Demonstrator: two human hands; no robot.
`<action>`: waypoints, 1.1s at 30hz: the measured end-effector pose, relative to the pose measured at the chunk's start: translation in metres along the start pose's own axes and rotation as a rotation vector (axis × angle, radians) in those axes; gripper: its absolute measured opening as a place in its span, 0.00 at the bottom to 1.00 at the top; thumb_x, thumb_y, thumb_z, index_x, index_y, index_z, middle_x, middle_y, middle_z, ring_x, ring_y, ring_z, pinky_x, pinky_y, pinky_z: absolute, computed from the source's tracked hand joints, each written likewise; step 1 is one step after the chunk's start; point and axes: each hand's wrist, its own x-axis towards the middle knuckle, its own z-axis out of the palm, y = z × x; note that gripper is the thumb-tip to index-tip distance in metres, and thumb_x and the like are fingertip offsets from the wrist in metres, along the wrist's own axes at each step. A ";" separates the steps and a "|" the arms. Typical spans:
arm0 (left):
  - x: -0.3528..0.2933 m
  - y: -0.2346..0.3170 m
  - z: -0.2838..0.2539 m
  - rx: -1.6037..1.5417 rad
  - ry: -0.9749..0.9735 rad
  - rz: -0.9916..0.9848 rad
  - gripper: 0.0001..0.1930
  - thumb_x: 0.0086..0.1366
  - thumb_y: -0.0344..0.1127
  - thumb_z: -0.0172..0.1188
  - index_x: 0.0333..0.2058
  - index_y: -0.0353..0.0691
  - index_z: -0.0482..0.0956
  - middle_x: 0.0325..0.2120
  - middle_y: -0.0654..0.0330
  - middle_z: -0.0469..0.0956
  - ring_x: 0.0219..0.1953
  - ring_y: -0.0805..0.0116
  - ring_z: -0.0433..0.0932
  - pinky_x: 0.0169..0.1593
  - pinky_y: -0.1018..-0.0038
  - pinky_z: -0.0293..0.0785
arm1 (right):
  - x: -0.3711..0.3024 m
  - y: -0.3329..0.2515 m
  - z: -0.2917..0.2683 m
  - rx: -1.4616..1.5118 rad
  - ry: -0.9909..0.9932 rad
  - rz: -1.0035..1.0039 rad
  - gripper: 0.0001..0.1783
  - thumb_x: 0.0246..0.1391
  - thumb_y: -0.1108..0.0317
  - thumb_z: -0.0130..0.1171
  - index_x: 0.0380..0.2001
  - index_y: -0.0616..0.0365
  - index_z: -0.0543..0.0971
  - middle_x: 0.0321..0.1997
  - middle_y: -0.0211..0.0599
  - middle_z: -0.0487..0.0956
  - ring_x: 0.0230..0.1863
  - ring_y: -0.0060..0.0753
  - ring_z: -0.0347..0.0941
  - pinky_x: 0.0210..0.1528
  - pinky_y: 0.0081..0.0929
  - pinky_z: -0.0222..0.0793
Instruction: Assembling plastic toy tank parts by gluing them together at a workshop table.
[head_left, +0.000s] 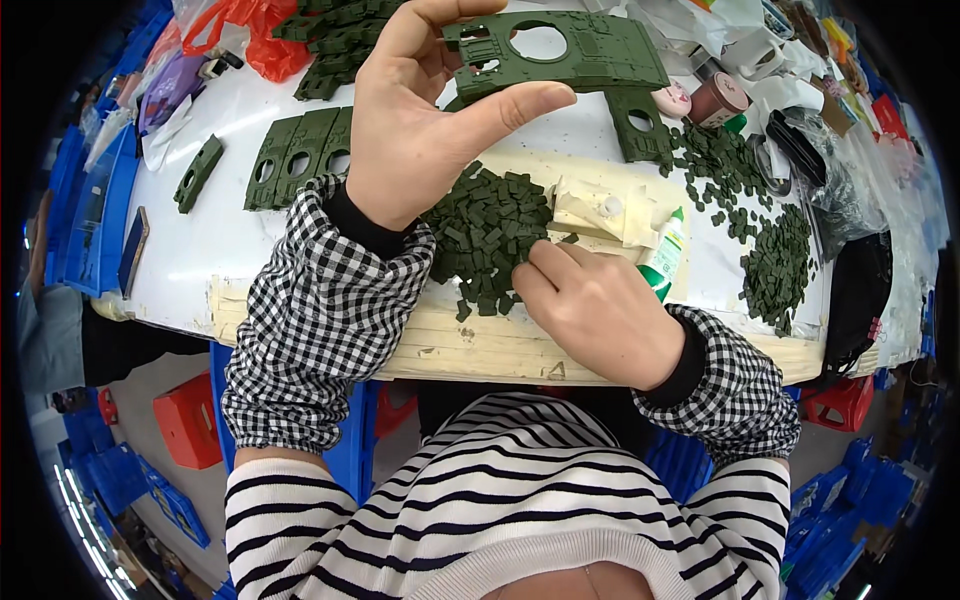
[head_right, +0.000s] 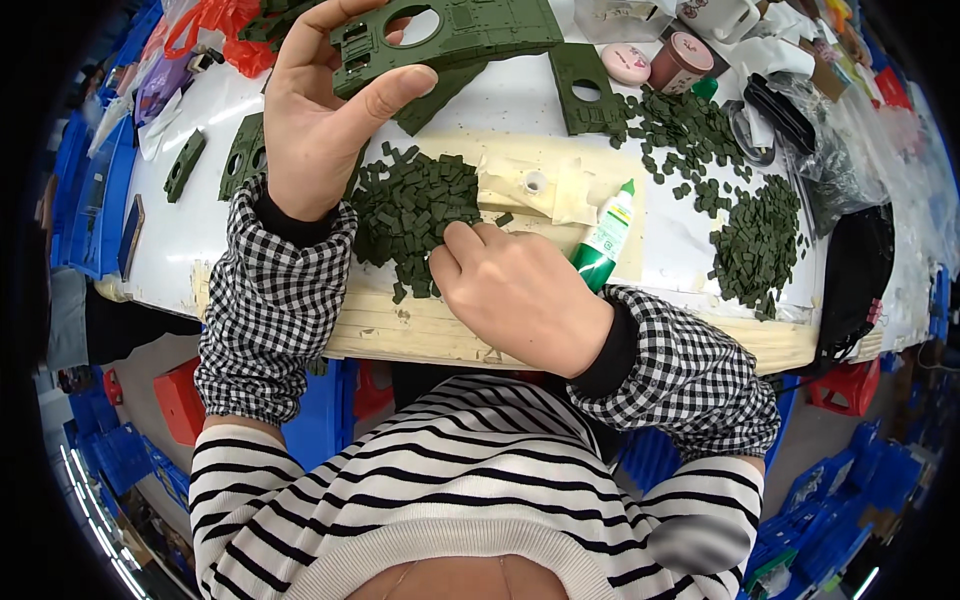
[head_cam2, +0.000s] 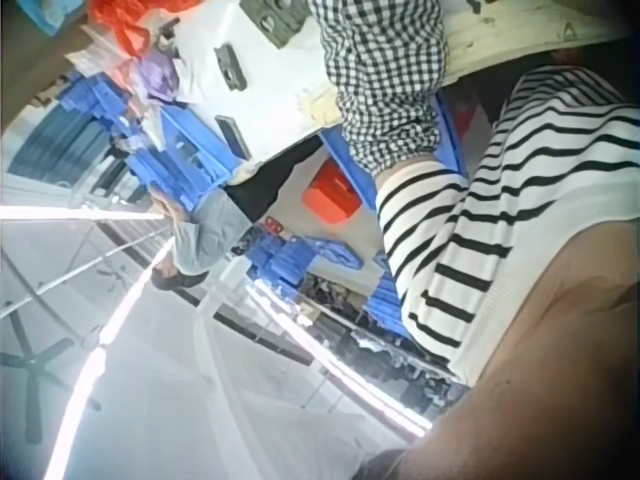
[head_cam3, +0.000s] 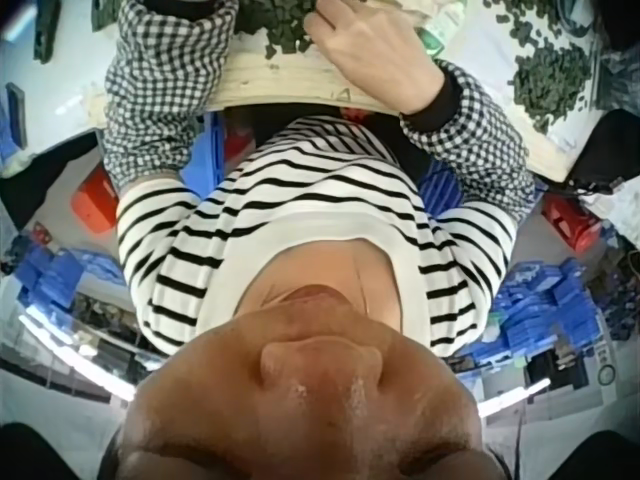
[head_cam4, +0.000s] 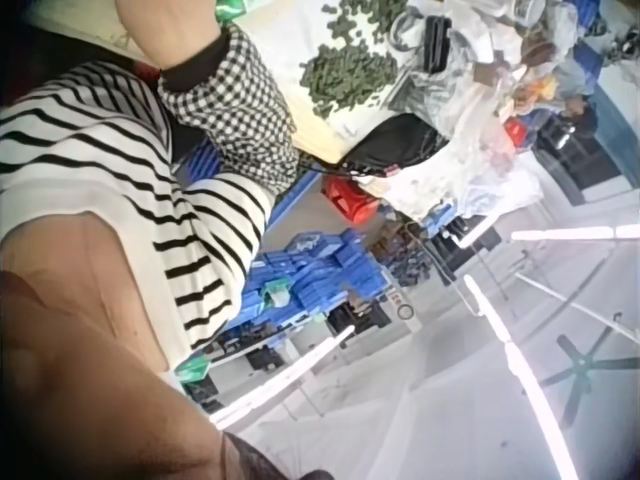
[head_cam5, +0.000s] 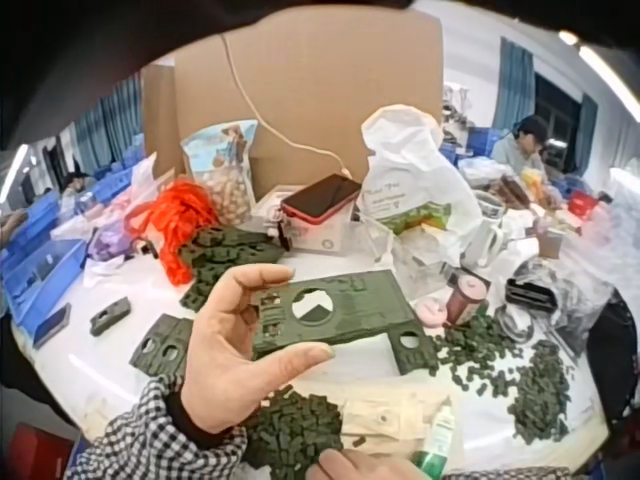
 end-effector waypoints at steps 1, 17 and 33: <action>0.001 0.004 0.002 -0.015 0.016 -0.030 0.31 0.54 0.27 0.75 0.53 0.32 0.67 0.42 0.56 0.76 0.41 0.72 0.77 0.43 0.77 0.77 | 0.001 0.000 0.003 -0.036 0.054 -0.011 0.06 0.43 0.72 0.58 0.27 0.60 0.74 0.27 0.35 0.71 0.29 0.33 0.76 0.26 0.28 0.74; 0.000 0.015 0.003 -0.420 -0.151 -0.331 0.33 0.68 0.31 0.60 0.68 0.38 0.56 0.55 0.54 0.74 0.55 0.62 0.77 0.58 0.64 0.78 | -0.004 0.027 -0.073 0.460 0.830 0.272 0.10 0.54 0.83 0.65 0.39 0.67 0.79 0.34 0.39 0.83 0.32 0.23 0.81 0.36 0.19 0.79; -0.017 0.028 0.028 -0.448 -0.568 -0.566 0.39 0.58 0.25 0.68 0.66 0.34 0.59 0.59 0.52 0.68 0.58 0.68 0.72 0.52 0.76 0.80 | -0.003 0.046 -0.067 0.761 0.546 0.322 0.06 0.47 0.68 0.68 0.28 0.57 0.83 0.47 0.47 0.77 0.58 0.41 0.69 0.62 0.40 0.59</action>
